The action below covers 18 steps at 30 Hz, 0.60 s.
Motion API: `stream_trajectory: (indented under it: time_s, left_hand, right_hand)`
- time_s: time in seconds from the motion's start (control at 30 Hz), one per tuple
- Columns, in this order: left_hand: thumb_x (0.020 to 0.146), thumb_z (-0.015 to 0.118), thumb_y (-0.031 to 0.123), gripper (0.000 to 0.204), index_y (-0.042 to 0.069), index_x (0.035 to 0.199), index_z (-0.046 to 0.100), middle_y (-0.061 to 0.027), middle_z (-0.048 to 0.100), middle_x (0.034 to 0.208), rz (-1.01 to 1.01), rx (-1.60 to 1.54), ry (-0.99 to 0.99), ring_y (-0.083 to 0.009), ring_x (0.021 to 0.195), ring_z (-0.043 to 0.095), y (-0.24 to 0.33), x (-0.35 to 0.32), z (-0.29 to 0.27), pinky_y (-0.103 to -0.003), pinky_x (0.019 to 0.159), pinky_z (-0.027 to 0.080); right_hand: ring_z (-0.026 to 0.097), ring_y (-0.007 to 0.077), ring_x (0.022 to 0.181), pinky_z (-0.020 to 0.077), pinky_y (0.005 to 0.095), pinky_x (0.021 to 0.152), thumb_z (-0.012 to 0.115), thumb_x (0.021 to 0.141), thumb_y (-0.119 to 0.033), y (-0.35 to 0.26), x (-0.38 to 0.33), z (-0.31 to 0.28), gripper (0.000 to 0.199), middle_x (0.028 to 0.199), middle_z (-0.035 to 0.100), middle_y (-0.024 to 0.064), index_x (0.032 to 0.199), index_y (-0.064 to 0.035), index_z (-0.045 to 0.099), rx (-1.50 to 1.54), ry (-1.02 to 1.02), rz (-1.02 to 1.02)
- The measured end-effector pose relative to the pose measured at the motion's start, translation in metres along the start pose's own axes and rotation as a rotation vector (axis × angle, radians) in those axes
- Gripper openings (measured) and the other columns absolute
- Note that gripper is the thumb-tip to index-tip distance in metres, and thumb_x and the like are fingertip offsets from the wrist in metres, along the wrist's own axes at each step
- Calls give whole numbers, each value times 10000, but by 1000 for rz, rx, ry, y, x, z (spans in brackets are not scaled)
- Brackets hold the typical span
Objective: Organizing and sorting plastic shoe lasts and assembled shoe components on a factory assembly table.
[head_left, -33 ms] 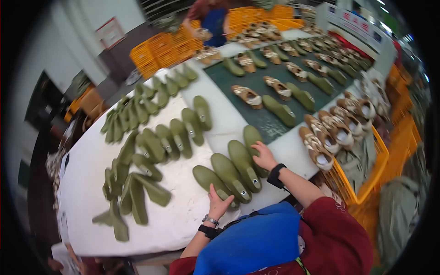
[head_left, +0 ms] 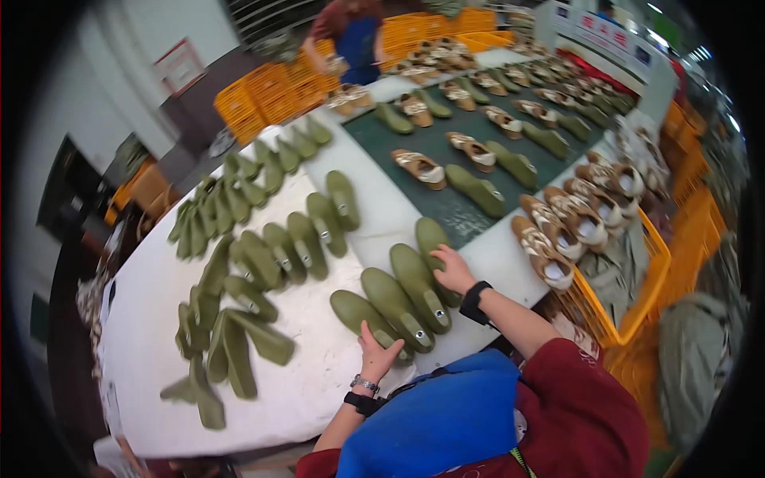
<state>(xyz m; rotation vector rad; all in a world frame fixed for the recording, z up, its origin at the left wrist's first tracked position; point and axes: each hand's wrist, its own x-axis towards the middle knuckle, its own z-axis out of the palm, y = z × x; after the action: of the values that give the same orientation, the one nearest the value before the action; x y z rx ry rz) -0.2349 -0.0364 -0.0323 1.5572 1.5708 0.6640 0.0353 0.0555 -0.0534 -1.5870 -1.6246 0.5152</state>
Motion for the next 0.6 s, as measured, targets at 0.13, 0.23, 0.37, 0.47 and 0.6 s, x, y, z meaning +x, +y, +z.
stream_trajectory:
  time_s: [0.13, 0.23, 0.37, 0.47, 0.6]
  left_hand:
    - [634, 784, 305, 1029, -33, 1364, 142, -293, 289, 1277, 46, -88, -42, -397, 1177, 353, -6, 15, 7, -415, 994, 335]
    - [672, 767, 301, 991, -40, 1365, 147, -260, 314, 1324, 67, -202, -137, -340, 1204, 364, -18, 21, 9, -396, 1005, 318]
    - [779, 682, 170, 812, 45, 1390, 163, -178, 417, 1263, -176, -554, -204, -255, 1108, 453, -4, 13, -10, -354, 927, 399]
    - [787, 635, 67, 782, 89, 1400, 152, -152, 412, 1267, -279, -626, -146, -237, 1074, 470, 18, 6, -14, -339, 889, 426]
    - [750, 578, 4, 813, 161, 1409, 129, -107, 446, 1181, -335, -575, -96, -227, 984, 478, 7, 20, 1, -394, 792, 440]
  right_hand:
    - [411, 382, 1176, 336, 397, 1012, 577, 680, -77, 3, -1, -12, 438, 1277, 433, 243, 1117, -46, 558, -23, 10, 43]
    - [432, 381, 1144, 354, 408, 991, 560, 652, -56, 3, -8, -22, 423, 1222, 475, 241, 1074, -38, 587, -76, 81, 35]
    - [490, 359, 993, 402, 423, 903, 552, 602, -56, 5, -7, -5, 414, 1039, 536, 177, 1011, -46, 618, -136, 137, -37]
    - [452, 351, 1098, 387, 412, 946, 539, 634, -32, -8, -4, -4, 409, 1185, 489, 158, 1035, -68, 614, -85, 6, 45]
    - [438, 363, 1115, 382, 404, 958, 523, 646, 9, -4, -5, -13, 405, 1252, 453, 171, 1032, -67, 615, -42, -36, 138]
